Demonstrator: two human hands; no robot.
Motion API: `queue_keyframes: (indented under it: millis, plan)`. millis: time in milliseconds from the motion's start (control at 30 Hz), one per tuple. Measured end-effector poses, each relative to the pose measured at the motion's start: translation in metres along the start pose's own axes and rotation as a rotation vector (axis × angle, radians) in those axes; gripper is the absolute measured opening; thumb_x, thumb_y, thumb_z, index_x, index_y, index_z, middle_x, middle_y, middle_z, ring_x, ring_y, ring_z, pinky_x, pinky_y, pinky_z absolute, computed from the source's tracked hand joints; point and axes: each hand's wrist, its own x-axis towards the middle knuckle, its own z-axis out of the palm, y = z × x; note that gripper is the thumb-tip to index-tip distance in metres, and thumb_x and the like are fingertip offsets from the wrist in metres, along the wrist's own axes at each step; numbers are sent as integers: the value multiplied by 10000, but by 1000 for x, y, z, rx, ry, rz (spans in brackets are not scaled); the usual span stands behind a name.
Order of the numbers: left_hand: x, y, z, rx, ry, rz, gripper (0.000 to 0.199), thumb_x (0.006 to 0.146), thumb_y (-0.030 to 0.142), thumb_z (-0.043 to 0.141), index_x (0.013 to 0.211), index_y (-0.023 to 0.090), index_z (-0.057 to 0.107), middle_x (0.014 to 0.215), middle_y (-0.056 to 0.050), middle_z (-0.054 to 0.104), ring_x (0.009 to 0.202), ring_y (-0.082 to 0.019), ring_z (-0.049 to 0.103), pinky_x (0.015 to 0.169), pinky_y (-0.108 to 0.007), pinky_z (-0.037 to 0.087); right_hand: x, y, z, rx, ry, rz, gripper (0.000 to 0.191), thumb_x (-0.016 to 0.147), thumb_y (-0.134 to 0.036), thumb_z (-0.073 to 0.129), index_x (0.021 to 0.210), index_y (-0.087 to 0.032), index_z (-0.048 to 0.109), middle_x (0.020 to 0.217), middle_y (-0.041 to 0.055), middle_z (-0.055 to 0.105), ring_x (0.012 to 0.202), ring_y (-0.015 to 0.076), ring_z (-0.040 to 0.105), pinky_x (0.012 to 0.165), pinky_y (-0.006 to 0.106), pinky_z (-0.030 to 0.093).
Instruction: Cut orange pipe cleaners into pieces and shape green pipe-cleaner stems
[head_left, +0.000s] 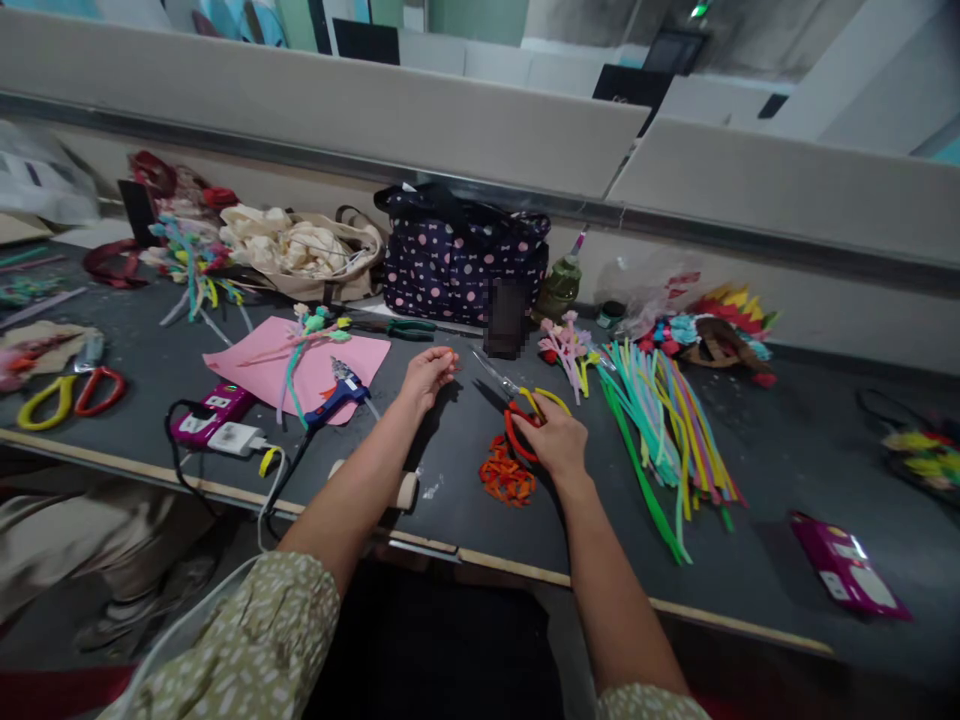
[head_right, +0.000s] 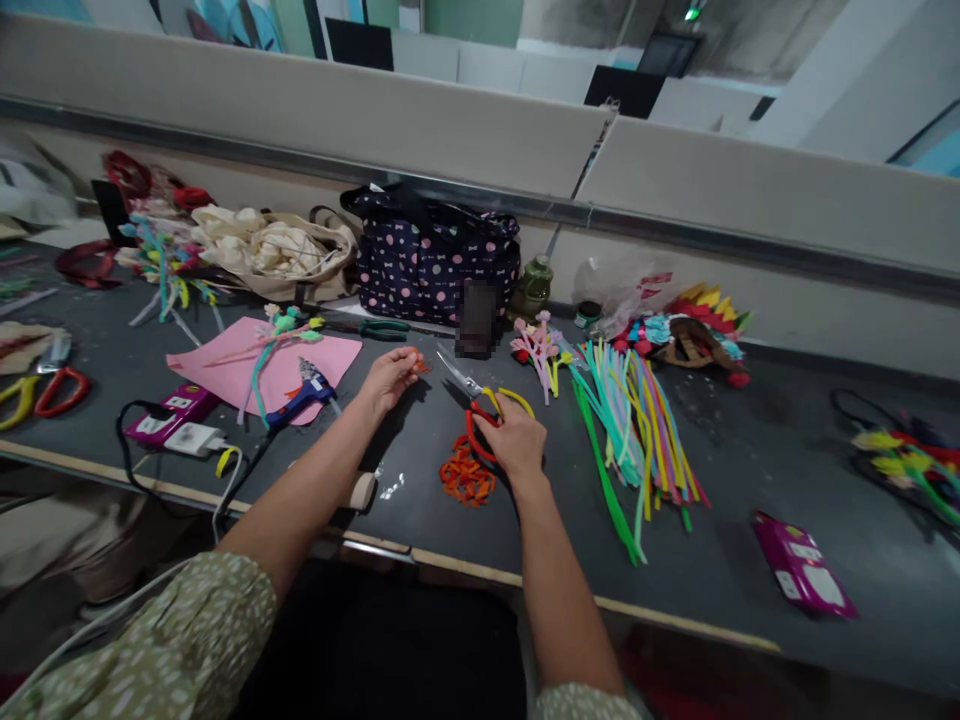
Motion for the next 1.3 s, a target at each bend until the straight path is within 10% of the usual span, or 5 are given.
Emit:
queue_keyframes:
  millis: [1300]
  plan:
    - [-2,1,1,-96,-84,-25,261,625,101,813,835,117,660,692,-7,672,543,-76,615,557,-191,496,-2,2,2,23,19,-126,480,823,-518,603,1161,-183,670,1084,111,723,914,257,696,771,360,542]
